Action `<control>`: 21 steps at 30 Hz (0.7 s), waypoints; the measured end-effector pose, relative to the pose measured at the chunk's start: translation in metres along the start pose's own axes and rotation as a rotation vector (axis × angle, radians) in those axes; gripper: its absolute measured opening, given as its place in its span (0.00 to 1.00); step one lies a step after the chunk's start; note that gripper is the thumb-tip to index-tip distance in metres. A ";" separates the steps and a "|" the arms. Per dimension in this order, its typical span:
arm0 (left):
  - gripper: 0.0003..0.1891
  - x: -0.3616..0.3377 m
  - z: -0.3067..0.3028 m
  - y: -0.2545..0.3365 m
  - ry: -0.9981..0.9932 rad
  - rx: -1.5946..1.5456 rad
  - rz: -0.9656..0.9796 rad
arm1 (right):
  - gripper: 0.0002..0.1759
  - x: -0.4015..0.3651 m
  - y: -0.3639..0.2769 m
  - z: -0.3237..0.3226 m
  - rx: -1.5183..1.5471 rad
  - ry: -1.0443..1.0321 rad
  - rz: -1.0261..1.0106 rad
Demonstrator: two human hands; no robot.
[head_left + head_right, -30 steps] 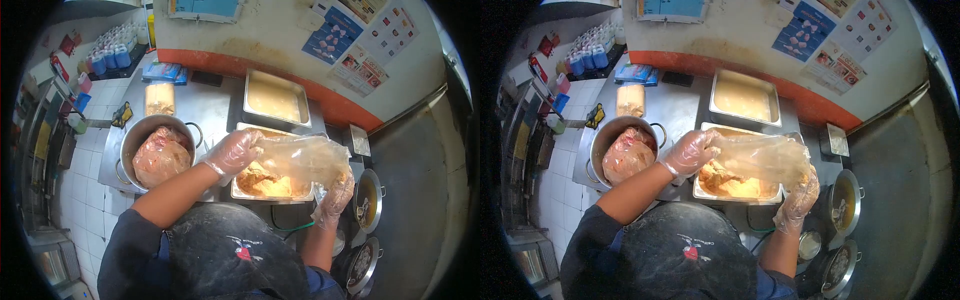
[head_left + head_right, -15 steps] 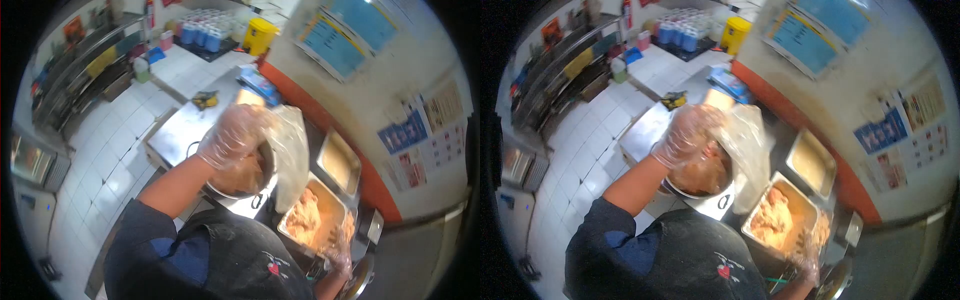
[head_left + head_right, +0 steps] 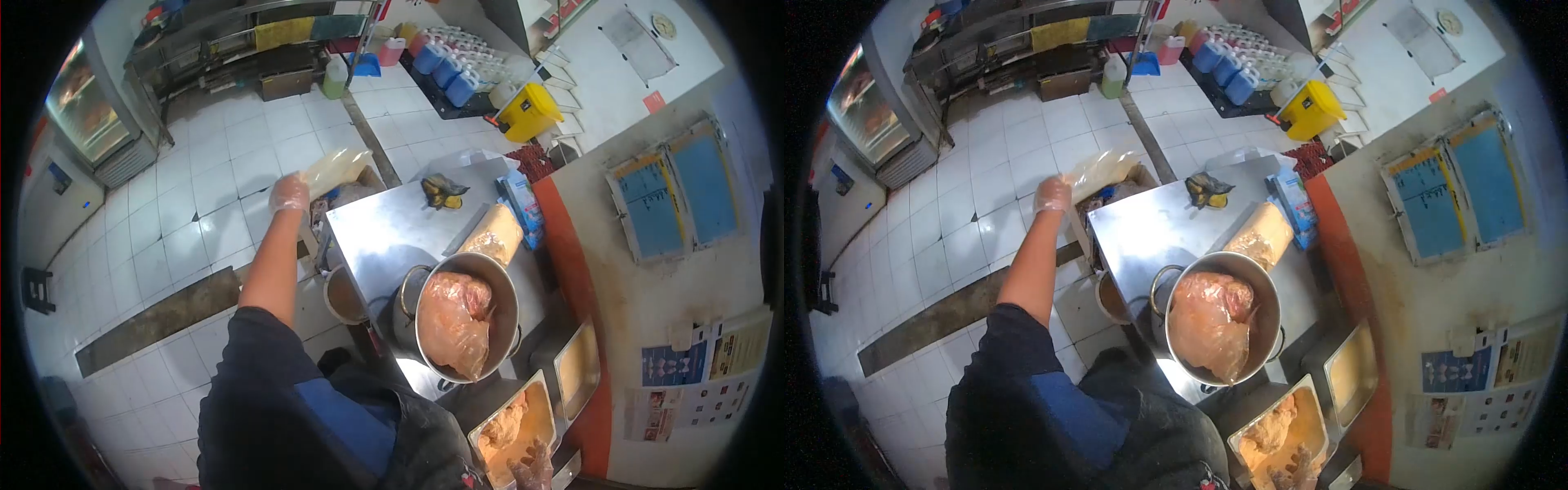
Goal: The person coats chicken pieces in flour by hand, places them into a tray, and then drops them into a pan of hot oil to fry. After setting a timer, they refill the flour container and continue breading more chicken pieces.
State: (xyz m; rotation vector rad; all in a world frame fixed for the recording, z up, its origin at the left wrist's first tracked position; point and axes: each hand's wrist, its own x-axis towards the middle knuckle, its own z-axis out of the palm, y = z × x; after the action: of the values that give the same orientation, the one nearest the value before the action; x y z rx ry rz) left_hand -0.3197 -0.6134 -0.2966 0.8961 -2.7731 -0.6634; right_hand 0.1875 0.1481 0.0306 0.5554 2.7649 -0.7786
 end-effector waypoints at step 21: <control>0.42 -0.238 0.168 -0.129 -0.577 0.016 -0.032 | 0.50 0.000 -0.087 0.009 0.057 -0.056 0.082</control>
State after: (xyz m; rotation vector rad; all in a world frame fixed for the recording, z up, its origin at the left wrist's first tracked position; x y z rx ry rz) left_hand -0.1057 -0.5064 -0.5071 0.8606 -3.2654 -1.0499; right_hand 0.1524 0.0747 0.0625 0.6440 2.6582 -0.8436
